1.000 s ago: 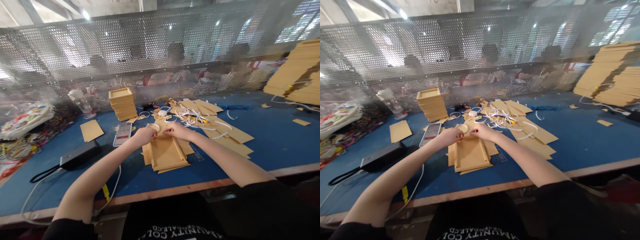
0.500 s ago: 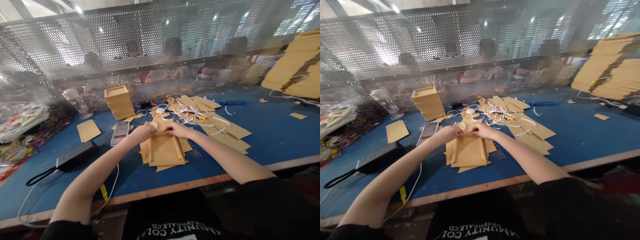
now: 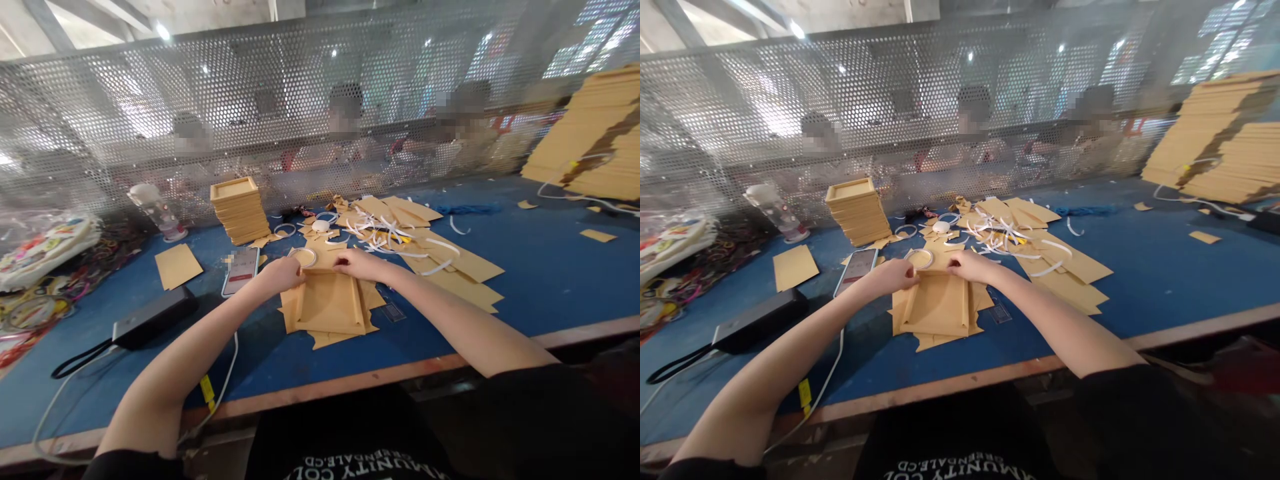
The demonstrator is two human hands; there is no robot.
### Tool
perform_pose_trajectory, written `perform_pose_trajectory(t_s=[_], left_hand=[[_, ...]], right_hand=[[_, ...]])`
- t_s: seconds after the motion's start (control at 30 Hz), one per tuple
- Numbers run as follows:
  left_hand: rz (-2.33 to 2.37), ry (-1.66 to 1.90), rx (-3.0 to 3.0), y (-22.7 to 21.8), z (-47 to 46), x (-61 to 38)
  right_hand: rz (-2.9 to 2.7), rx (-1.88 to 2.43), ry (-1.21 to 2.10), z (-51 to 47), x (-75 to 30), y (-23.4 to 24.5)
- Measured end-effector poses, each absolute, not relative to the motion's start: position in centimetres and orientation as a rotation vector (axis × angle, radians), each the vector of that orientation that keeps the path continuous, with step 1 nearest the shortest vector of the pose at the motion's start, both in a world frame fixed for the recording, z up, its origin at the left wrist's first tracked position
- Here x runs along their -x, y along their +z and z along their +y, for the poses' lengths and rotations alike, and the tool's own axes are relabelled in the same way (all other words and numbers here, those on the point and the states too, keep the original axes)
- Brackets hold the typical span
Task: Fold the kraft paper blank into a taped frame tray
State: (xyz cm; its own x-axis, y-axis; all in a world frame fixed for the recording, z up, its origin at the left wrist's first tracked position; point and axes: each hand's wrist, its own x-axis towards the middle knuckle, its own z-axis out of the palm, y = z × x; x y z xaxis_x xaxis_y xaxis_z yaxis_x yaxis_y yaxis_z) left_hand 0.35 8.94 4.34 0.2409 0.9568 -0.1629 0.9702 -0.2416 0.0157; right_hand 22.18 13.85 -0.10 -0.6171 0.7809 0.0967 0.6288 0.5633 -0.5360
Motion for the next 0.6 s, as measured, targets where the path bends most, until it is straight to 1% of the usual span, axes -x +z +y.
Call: perform_pose_trajectory(t_s=[0.1,0.33,0.6], left_hand=[[1.879,-0.159,-2.362,4.2,8.6,-0.6],[1.975,-0.029,-2.323,2.7,7.7,-0.9],[2.048,0.164,-2.34,1.6,6.6,-0.3]], right_hand=[[-2.484,1.147,0.631,13.7,-22.2,-0.1],[-2.598,0.962,0.461,13.5,-22.1,-0.5],[-2.452,1.037,0.541,11.7,-19.7,-0.9]])
